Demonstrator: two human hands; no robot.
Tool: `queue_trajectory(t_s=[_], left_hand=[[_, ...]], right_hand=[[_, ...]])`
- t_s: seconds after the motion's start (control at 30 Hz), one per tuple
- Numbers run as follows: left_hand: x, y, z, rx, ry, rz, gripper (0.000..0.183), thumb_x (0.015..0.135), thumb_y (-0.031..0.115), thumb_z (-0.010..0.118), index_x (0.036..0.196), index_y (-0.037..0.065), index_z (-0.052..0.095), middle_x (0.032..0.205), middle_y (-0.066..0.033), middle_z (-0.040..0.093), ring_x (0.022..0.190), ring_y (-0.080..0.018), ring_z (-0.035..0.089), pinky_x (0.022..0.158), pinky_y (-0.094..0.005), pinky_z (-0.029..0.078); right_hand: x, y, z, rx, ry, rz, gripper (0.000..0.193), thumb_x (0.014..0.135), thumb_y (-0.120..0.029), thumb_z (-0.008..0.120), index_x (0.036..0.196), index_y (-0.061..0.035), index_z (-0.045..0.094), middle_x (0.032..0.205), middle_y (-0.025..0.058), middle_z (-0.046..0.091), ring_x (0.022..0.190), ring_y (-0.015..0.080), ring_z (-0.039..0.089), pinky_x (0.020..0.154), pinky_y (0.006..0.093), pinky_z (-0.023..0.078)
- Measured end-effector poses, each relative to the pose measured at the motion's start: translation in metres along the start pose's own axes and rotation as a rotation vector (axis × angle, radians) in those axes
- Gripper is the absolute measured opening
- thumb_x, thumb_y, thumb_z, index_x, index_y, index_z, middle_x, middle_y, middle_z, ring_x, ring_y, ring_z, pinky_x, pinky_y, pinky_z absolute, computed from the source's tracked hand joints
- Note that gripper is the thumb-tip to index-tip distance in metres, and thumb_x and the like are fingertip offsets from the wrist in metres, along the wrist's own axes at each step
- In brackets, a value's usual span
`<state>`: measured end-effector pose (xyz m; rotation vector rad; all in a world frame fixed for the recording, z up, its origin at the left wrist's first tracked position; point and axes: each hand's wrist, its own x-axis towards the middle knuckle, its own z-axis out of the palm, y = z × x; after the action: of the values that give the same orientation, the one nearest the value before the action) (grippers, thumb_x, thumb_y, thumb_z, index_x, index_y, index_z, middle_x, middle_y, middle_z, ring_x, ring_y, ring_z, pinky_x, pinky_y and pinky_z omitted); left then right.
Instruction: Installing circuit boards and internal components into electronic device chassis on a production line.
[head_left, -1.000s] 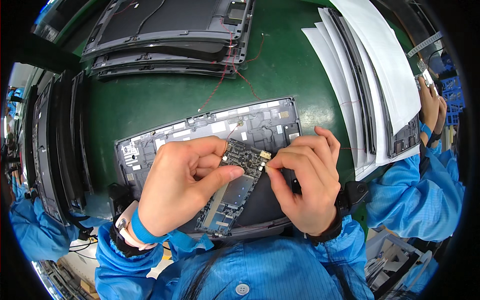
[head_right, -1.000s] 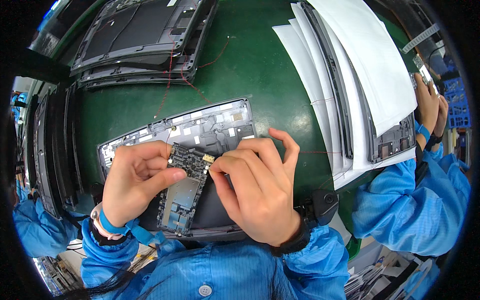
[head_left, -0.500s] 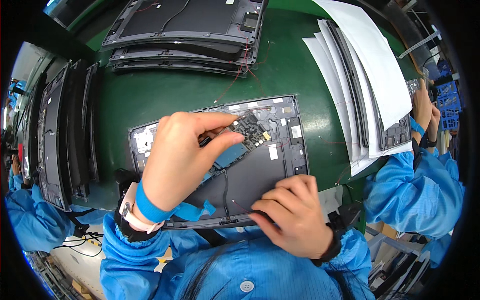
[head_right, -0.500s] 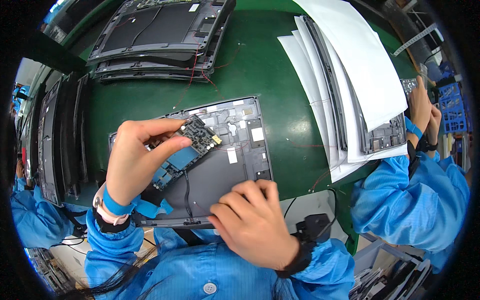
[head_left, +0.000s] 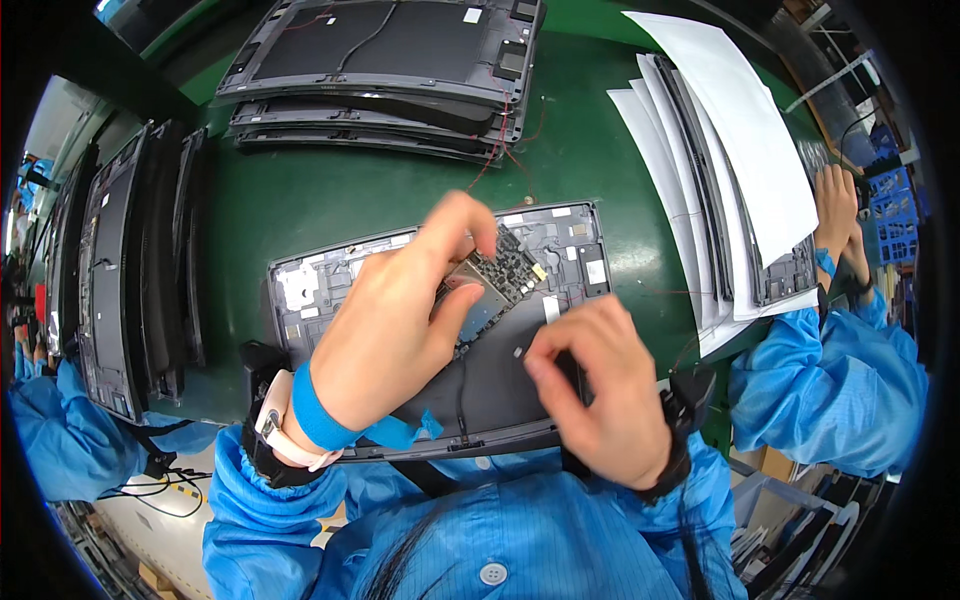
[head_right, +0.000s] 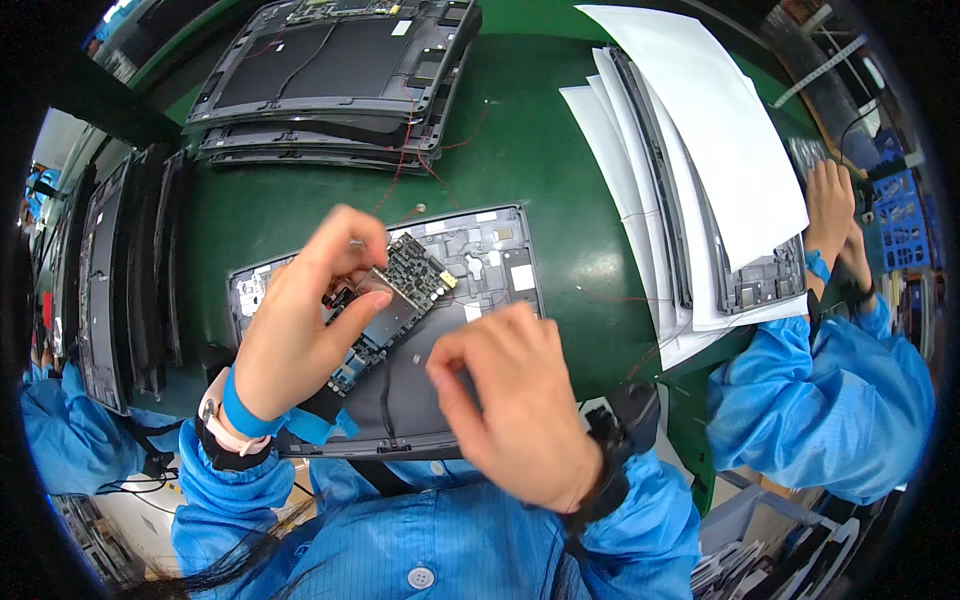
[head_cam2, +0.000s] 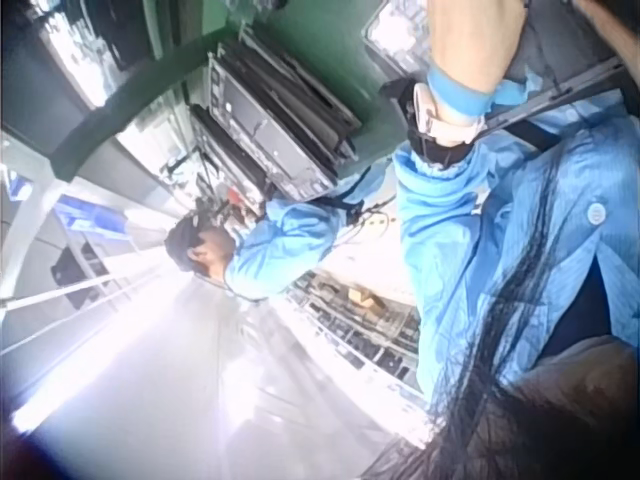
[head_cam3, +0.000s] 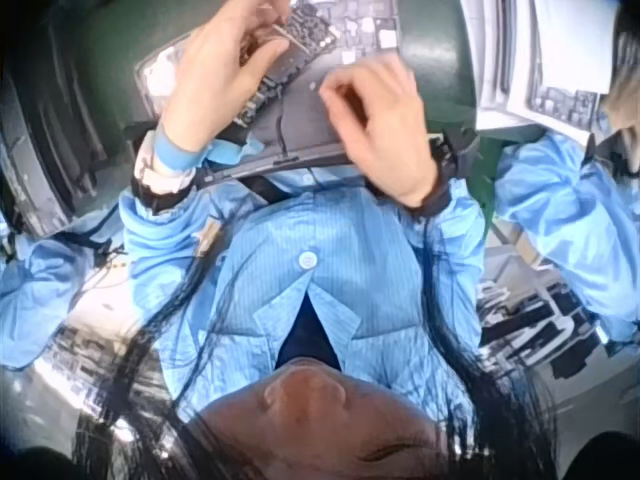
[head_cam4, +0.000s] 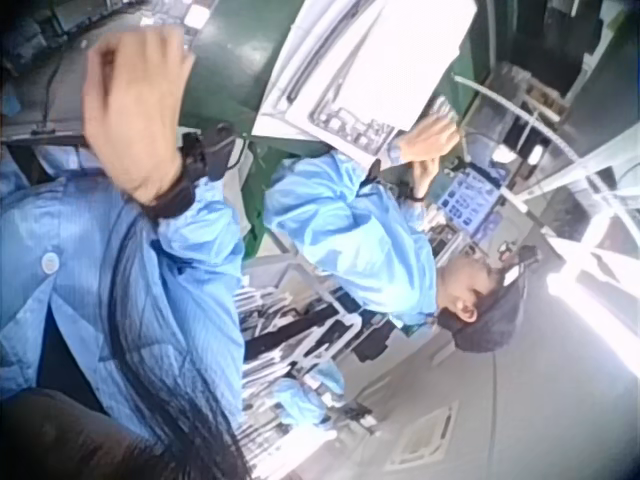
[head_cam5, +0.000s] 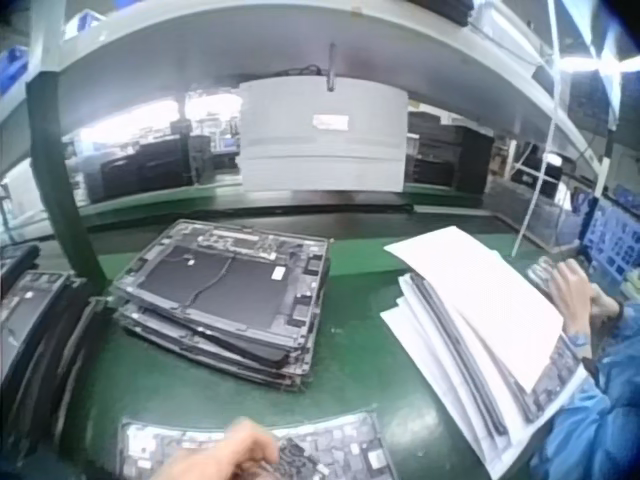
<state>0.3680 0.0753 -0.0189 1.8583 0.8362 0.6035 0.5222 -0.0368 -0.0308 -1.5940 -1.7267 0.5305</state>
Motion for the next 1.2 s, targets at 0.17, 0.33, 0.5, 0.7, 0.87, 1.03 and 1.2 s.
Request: queue_trajectory(t_s=[0.17, 0.33, 0.5, 0.7, 0.87, 1.03, 1.2], left_hand=[[0.003, 0.001, -0.006, 0.117, -0.174, 0.116, 0.013, 0.074, -0.007, 0.058, 0.083, 0.001, 0.062, 0.084, -0.0094, 0.059, 0.078, -0.0228, 0.058, 0.073, -0.0303, 0.045], [0.004, 0.001, -0.007, 0.037, -0.227, 0.053, 0.010, 0.075, 0.005, 0.064, 0.084, 0.001, 0.061, 0.082, -0.0122, 0.059, 0.079, -0.0288, 0.057, 0.071, -0.0347, 0.044], [0.005, 0.002, -0.010, 0.045, -0.250, 0.028, 0.010, 0.075, 0.003, 0.065, 0.084, 0.001, 0.062, 0.082, -0.0103, 0.058, 0.079, -0.0244, 0.055, 0.074, -0.0321, 0.042], [0.005, 0.003, -0.008, 0.042, -0.244, 0.001, 0.010, 0.074, 0.001, 0.066, 0.083, 0.000, 0.062, 0.082, -0.0091, 0.056, 0.080, -0.0209, 0.054, 0.077, -0.0300, 0.041], [0.004, 0.007, -0.008, 0.069, -0.209, 0.008, 0.010, 0.073, 0.001, 0.066, 0.081, 0.000, 0.061, 0.084, -0.0097, 0.056, 0.082, -0.0214, 0.053, 0.079, -0.0295, 0.041], [0.004, 0.005, -0.008, 0.042, -0.214, -0.027, 0.011, 0.072, 0.000, 0.066, 0.081, 0.000, 0.062, 0.088, -0.0100, 0.056, 0.085, -0.0218, 0.053, 0.083, -0.0292, 0.040], [0.003, 0.004, -0.008, 0.011, -0.204, -0.017, 0.011, 0.072, -0.003, 0.065, 0.081, -0.001, 0.062, 0.089, -0.0096, 0.056, 0.086, -0.0197, 0.053, 0.082, -0.0285, 0.040]], right_hand=[[0.020, 0.011, -0.013, 0.204, 0.007, 0.076, 0.008, 0.077, -0.004, 0.062, 0.083, -0.0064, 0.058, 0.078, 0.0049, 0.055, 0.083, 0.0237, 0.051, 0.075, 0.0339, 0.036], [0.024, 0.011, -0.009, 0.151, -0.082, 0.058, 0.008, 0.077, -0.006, 0.063, 0.082, -0.0072, 0.058, 0.076, 0.0027, 0.055, 0.082, 0.0213, 0.050, 0.074, 0.0327, 0.033], [0.026, 0.008, -0.009, 0.091, -0.050, 0.031, 0.010, 0.073, 0.001, 0.066, 0.079, -0.0034, 0.060, 0.075, 0.0060, 0.058, 0.075, 0.0220, 0.052, 0.072, 0.0315, 0.041], [0.025, 0.008, -0.006, 0.051, -0.018, 0.002, 0.012, 0.071, 0.001, 0.067, 0.079, -0.0043, 0.060, 0.075, 0.0052, 0.058, 0.076, 0.0224, 0.053, 0.072, 0.0320, 0.041], [0.022, 0.004, -0.002, -0.040, 0.105, -0.051, 0.017, 0.067, -0.001, 0.071, 0.079, -0.0072, 0.061, 0.079, 0.0025, 0.061, 0.080, 0.0219, 0.054, 0.075, 0.0331, 0.040], [0.020, 0.005, 0.002, -0.100, 0.148, -0.063, 0.018, 0.065, -0.002, 0.072, 0.078, -0.0077, 0.062, 0.080, 0.0017, 0.062, 0.081, 0.0214, 0.054, 0.077, 0.0330, 0.040], [0.020, 0.004, 0.005, -0.081, 0.174, -0.043, 0.018, 0.064, -0.001, 0.072, 0.077, -0.0077, 0.061, 0.079, 0.0016, 0.061, 0.080, 0.0217, 0.054, 0.077, 0.0333, 0.040]])
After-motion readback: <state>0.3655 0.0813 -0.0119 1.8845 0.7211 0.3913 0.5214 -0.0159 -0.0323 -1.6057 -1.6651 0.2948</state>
